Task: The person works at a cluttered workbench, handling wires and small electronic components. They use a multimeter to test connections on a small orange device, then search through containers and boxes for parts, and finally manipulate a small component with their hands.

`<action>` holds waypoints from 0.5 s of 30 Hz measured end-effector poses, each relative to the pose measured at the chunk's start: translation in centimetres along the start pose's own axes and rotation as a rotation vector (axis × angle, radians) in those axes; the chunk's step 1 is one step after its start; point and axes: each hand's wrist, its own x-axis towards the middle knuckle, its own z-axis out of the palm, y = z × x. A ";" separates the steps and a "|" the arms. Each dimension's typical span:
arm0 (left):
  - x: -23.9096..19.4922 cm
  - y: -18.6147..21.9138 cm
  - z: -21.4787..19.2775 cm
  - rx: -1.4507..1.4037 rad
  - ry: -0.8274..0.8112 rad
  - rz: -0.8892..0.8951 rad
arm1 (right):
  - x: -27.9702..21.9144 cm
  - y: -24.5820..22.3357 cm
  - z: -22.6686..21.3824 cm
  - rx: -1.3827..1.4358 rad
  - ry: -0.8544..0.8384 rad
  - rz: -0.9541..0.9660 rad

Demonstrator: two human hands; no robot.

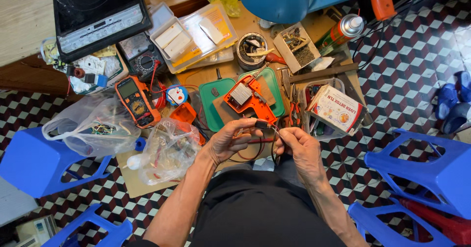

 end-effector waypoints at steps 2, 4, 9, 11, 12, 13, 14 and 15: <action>0.2 0.1 0.1 -0.027 0.099 -0.019 | 0.2 -0.2 0.6 -0.013 0.012 0.017; 0.2 0.2 0.3 -0.005 0.092 -0.006 | 0.2 -0.4 1.4 -0.061 0.015 0.032; 0.1 1.1 1.1 -0.035 0.053 -0.002 | 0.4 -0.6 2.3 -0.132 0.076 -0.040; -0.4 1.1 1.1 -0.107 0.060 0.038 | 0.8 -0.6 2.4 -0.040 0.076 -0.026; -0.6 0.9 1.1 -0.115 0.065 0.058 | 1.0 -0.6 2.4 -0.016 0.078 -0.022; -1.0 0.5 1.2 -0.124 0.071 0.078 | 1.1 -0.6 2.4 0.008 0.079 -0.018; -1.2 0.0 1.2 -0.133 0.078 0.098 | 1.2 -0.6 2.4 0.008 0.068 -0.004; -1.3 -0.4 1.4 -0.078 0.063 0.130 | 1.3 -0.6 2.4 0.009 0.059 0.012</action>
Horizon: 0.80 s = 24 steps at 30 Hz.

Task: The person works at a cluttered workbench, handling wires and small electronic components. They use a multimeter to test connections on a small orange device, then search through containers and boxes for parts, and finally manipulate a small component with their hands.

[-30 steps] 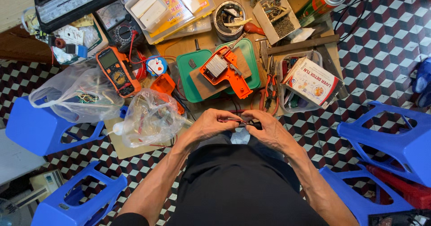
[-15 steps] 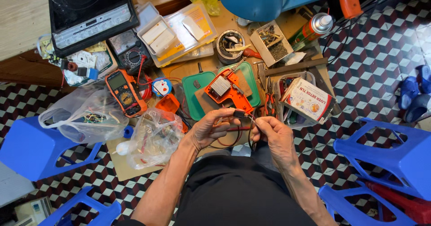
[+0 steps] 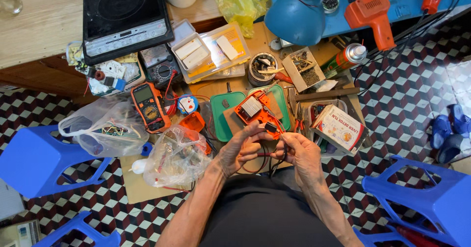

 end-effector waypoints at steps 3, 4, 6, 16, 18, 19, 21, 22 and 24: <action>0.5 -1.0 0.6 0.078 0.001 0.087 | 0.3 -0.1 0.3 0.055 -0.035 0.048; 0.7 -1.4 0.9 0.047 0.041 0.108 | 0.3 -0.1 0.3 0.081 -0.045 0.067; 1.0 -1.7 1.7 0.042 0.115 0.144 | 0.3 -0.3 0.6 0.090 -0.033 0.091; 2.6 1.5 4.7 0.217 0.371 0.225 | 2.4 -3.1 0.8 0.193 -0.007 0.080; 3.2 1.9 4.8 0.206 0.377 0.208 | 2.9 -3.6 0.8 0.189 -0.020 0.079; 3.5 2.1 4.8 0.198 0.379 0.193 | 3.1 -3.9 0.9 0.187 -0.028 0.079; 4.2 2.4 4.6 0.183 0.374 0.171 | 3.5 -4.3 1.1 0.174 -0.033 0.057; 4.7 2.5 4.5 0.176 0.366 0.163 | 3.7 -4.6 1.0 0.167 -0.035 0.045; 5.5 2.7 4.3 0.135 0.346 0.159 | 4.3 -5.2 0.9 0.175 -0.073 0.038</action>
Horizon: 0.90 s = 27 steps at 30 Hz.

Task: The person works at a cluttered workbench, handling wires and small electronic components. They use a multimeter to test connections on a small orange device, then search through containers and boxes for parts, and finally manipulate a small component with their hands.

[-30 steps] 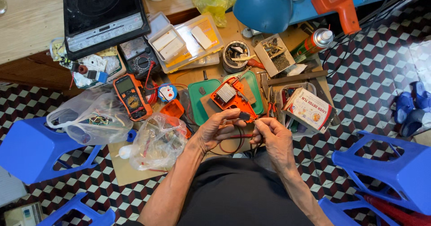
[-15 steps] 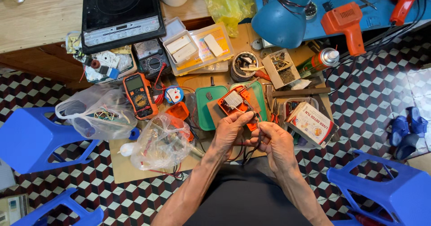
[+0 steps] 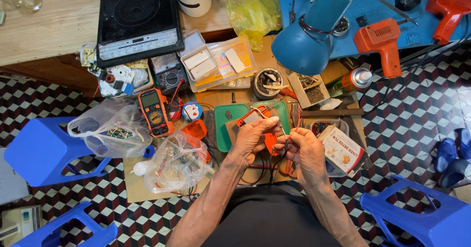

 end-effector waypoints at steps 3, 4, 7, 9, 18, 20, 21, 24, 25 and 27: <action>1.1 0.3 0.2 -0.054 -0.016 0.002 | 1.1 -1.0 -0.1 -0.036 -0.011 0.018; 1.3 0.3 0.1 -0.036 -0.014 0.002 | 1.3 -1.0 -0.1 -0.051 -0.003 0.032; 1.7 0.4 0.2 -0.013 0.039 -0.006 | 2.0 -1.2 -0.3 -0.023 -0.054 0.031; 1.9 0.5 0.5 -0.015 0.060 0.002 | 2.4 -1.5 -0.4 -0.045 -0.039 0.050; 2.0 -0.2 0.8 -0.153 -0.052 0.000 | 3.2 -2.1 -1.2 -0.045 -0.056 0.059; 2.0 -0.7 0.6 -0.202 -0.128 0.033 | 3.2 -1.9 -1.6 -0.038 -0.065 0.054; 2.0 -0.9 0.7 -0.207 -0.130 0.032 | 3.1 -1.9 -1.8 -0.035 -0.071 0.050; 2.0 -1.1 0.9 -0.221 -0.136 0.039 | 3.0 -1.9 -1.9 -0.039 -0.089 0.042; 2.0 -1.1 0.9 -0.225 -0.135 0.038 | 3.0 -1.9 -1.9 -0.041 -0.094 0.043; 2.0 -1.3 1.0 -0.234 -0.123 0.028 | 2.8 -1.7 -1.9 -0.037 -0.092 0.044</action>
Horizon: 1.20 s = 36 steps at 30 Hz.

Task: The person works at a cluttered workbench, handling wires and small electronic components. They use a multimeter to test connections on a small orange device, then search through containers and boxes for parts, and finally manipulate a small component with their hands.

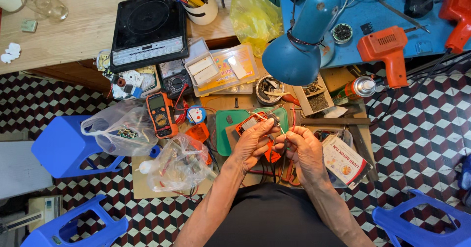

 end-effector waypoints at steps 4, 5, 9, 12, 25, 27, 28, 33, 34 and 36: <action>-0.1 -0.2 0.5 -0.046 0.054 -0.022 | -0.1 0.1 -0.2 0.042 -0.027 0.005; -0.2 -0.2 0.7 -0.065 0.071 -0.026 | -0.2 0.0 -0.3 0.035 -0.028 0.010; -0.3 -0.2 1.8 0.021 0.100 0.061 | -0.3 0.0 -0.8 -0.014 -0.005 0.008; -0.3 -0.3 2.8 0.136 0.172 0.099 | 0.2 0.4 -0.8 -0.052 0.019 -0.008; -0.5 0.3 1.9 0.239 0.130 0.076 | 0.7 0.1 -1.4 -0.152 -0.070 0.052; -0.6 0.2 1.8 0.201 0.102 0.081 | 0.8 0.1 -1.3 -0.154 -0.081 0.060; -0.8 0.1 1.8 0.174 0.065 0.088 | 0.8 0.1 -1.3 -0.154 -0.085 0.063; -1.2 0.5 1.8 0.117 0.025 0.076 | 0.8 0.3 -1.4 -0.168 -0.096 0.083; -1.2 0.5 1.8 0.118 0.016 0.076 | 0.8 0.3 -1.4 -0.161 -0.092 0.091; -1.1 0.4 1.7 0.117 0.013 0.073 | 0.7 0.3 -1.3 -0.166 -0.092 0.083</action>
